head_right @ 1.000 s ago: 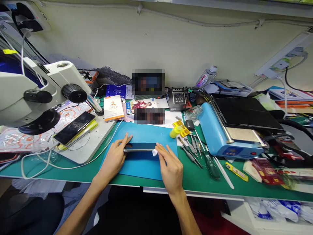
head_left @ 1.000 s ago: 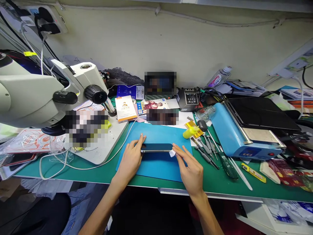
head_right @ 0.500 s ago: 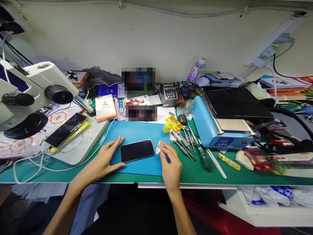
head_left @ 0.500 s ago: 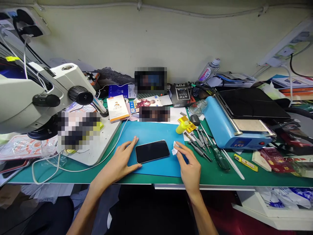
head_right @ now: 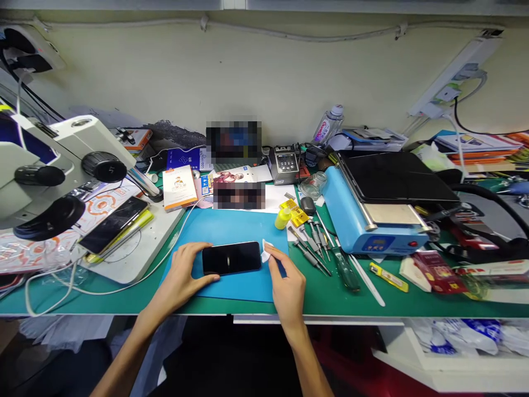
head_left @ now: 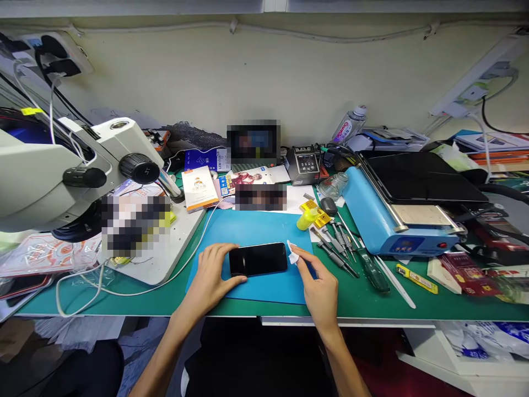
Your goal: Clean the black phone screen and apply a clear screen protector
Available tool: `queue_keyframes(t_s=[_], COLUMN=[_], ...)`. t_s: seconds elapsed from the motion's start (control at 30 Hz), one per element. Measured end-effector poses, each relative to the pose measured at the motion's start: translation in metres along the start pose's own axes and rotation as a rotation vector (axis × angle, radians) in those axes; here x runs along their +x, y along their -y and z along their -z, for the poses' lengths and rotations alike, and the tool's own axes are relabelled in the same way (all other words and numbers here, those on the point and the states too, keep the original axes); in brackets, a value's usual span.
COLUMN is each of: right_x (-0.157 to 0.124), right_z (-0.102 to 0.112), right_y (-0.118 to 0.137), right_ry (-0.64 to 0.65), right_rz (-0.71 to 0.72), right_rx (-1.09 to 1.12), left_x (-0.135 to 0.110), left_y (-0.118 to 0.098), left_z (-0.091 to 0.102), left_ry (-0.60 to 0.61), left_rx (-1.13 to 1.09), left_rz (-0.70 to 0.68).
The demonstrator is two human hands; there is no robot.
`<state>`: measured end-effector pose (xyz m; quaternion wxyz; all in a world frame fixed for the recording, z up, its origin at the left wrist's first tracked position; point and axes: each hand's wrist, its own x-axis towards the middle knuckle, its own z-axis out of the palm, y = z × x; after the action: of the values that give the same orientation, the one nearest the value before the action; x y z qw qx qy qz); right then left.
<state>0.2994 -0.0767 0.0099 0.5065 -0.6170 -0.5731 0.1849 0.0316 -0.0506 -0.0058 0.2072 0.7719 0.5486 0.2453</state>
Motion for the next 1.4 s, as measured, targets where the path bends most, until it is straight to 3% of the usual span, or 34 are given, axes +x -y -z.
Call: queue_keyframes(t_s=[0.17, 0.43, 0.63, 0.73, 0.8, 0.9, 1.13, 1.4], right_x=[0.004, 0.021, 0.016, 0.009, 0.008, 0.014, 0.027, 0.01], right_z=[-0.004, -0.013, -0.06, -0.084, -0.09, -0.077, -0.015, -0.011], right_y=[0.003, 0.009, 0.048, 0.064, 0.066, 0.056, 0.012, -0.002], right_ry=[0.038, 0.126, 0.278, 0.306, 0.31, 0.3, 0.192, 0.191], right_rz=[0.123, 0.47, 0.649, 0.685, 0.684, 0.65, 0.451, 0.257], right_rx=[-0.036, -0.193, -0.259, -0.277, -0.285, -0.296, -0.302, -0.283], left_x=[-0.004, -0.004, -0.003, -0.003, -0.004, -0.005, -0.005, -0.006], left_y=[0.003, 0.005, 0.005, 0.006, 0.006, 0.005, 0.006, 0.004], left_z=[-0.008, -0.007, -0.009, -0.01, -0.01, -0.01, -0.008, -0.007], left_ry=[-0.003, 0.008, -0.011, -0.016, -0.022, -0.028, 0.017, 0.025], left_rx=[-0.121, -0.113, -0.093, -0.081, -0.074, -0.073, -0.09, -0.088], left_rz=[0.064, 0.064, 0.011, -0.015, -0.016, -0.003, 0.054, 0.06])
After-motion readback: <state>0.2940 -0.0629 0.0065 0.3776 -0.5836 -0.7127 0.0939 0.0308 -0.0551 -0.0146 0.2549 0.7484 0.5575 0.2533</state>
